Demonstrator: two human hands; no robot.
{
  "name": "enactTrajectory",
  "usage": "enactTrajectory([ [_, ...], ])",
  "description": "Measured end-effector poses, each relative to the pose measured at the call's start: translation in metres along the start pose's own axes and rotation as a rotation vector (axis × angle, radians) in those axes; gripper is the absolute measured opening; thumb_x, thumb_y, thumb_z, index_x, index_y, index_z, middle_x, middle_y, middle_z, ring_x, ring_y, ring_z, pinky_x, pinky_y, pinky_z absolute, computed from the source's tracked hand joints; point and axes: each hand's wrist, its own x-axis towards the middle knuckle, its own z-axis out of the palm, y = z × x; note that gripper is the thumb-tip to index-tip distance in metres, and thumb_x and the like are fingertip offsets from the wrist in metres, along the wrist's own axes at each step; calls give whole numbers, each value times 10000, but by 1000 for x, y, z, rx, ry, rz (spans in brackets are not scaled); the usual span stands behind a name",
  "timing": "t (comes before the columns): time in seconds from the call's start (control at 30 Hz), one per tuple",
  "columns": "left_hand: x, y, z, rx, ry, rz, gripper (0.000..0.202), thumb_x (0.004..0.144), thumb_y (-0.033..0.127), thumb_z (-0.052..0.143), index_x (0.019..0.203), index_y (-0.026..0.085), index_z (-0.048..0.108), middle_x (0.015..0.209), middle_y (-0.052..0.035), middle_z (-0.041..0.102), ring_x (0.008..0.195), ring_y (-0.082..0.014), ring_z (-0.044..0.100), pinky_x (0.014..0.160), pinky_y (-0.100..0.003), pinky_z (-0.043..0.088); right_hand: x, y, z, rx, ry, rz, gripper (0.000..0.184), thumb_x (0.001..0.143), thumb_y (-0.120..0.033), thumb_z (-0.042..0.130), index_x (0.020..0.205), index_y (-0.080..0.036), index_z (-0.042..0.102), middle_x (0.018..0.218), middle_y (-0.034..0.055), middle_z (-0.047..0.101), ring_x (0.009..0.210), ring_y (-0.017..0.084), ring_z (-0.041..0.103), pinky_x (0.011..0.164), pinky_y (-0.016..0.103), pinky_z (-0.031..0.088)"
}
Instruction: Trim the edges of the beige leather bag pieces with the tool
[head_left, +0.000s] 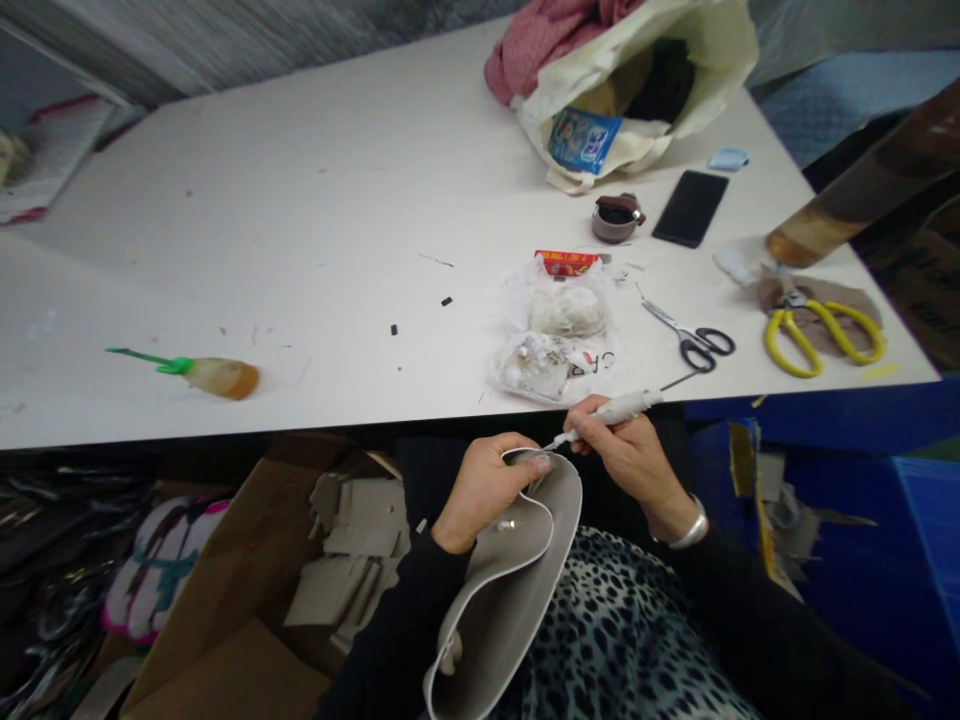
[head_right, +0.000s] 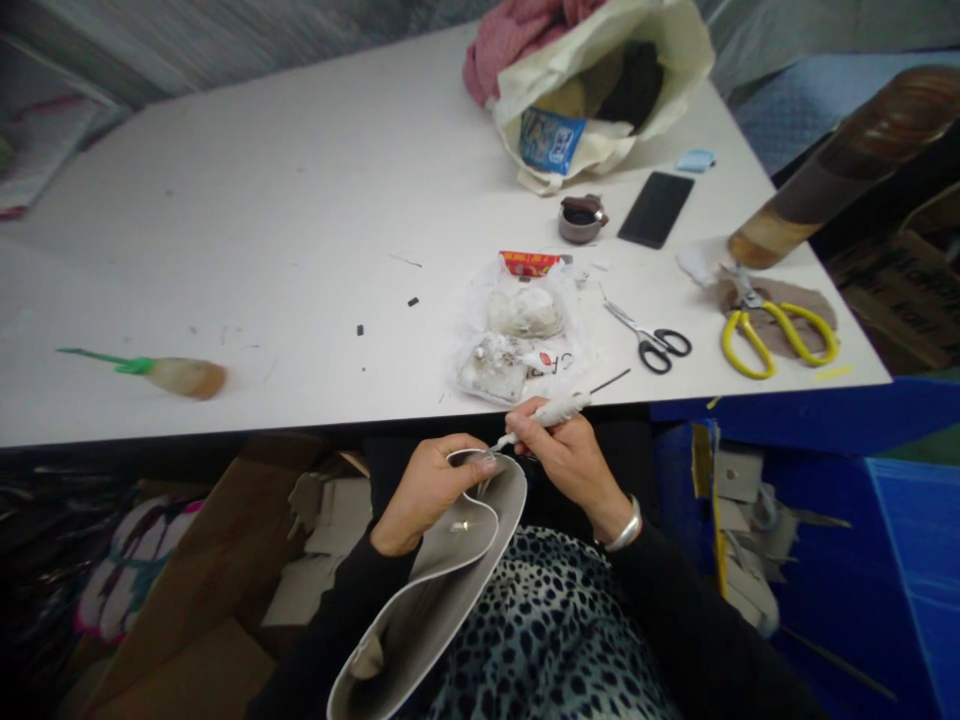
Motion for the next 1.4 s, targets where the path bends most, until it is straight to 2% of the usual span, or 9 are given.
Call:
enactTrajectory([
  [0.27, -2, 0, 1, 10, -8, 13, 176, 757, 313, 800, 807, 145, 793, 768, -48, 760, 726, -190, 652, 706, -282, 468, -6, 10, -5, -32, -6, 35, 327, 991, -488, 664, 851, -194, 691, 697, -2, 649, 614, 133, 603, 576, 242, 477],
  [0.57, -1, -7, 6, -12, -23, 9, 155, 750, 305, 793, 770, 151, 782, 744, -41, 742, 710, -180, 636, 706, -286, 462, -3, 2, -8, -217, -108, -81, 283, 1050, -378, 582, 845, -206, 675, 728, -16, 621, 647, 125, 582, 631, 255, 465],
  [0.7, 1, -9, 6, -24, -38, 26, 149, 734, 300, 796, 744, 153, 777, 727, -36, 728, 697, -173, 620, 705, -288, 456, -1, 1, -5, -231, -120, -64, 319, 1054, -390, 573, 814, -200, 662, 710, -13, 613, 622, 124, 571, 611, 258, 467],
  [0.83, 1, -10, 3, -58, 7, 41, 166, 722, 311, 796, 714, 149, 762, 704, -39, 709, 688, -173, 602, 700, -294, 445, -9, 5, 2, -52, -61, 18, 333, 1024, -458, 623, 831, -195, 691, 694, -2, 657, 599, 134, 625, 570, 247, 508],
  [0.93, 1, -12, 0, -91, 50, 50, 173, 710, 313, 804, 704, 147, 755, 678, -31, 687, 670, -164, 577, 671, -285, 424, -17, 12, 9, 88, 0, 63, 307, 991, -462, 682, 844, -195, 711, 737, 12, 706, 648, 145, 679, 609, 247, 560],
  [1.07, 1, -17, -5, -126, 81, 50, 186, 717, 321, 816, 706, 146, 754, 651, -19, 662, 644, -148, 540, 642, -276, 398, -15, 18, 14, 187, 202, 45, 283, 1006, -452, 671, 874, -205, 714, 725, 6, 715, 633, 140, 680, 608, 250, 572],
  [1.23, 1, -19, -12, -168, 36, 14, 193, 715, 315, 835, 782, 141, 786, 746, -47, 728, 699, -162, 586, 685, -278, 436, 4, 9, 10, -29, 406, -164, 224, 1013, -431, 668, 951, -221, 716, 802, 12, 721, 692, 159, 688, 667, 297, 593],
  [1.4, 1, -21, -16, -314, 92, -16, 200, 667, 295, 869, 733, 140, 763, 671, -28, 689, 630, -134, 553, 637, -262, 414, 17, 10, 7, -209, 387, -263, 213, 1024, -426, 641, 982, -226, 705, 921, 41, 705, 804, 200, 684, 772, 372, 594],
])
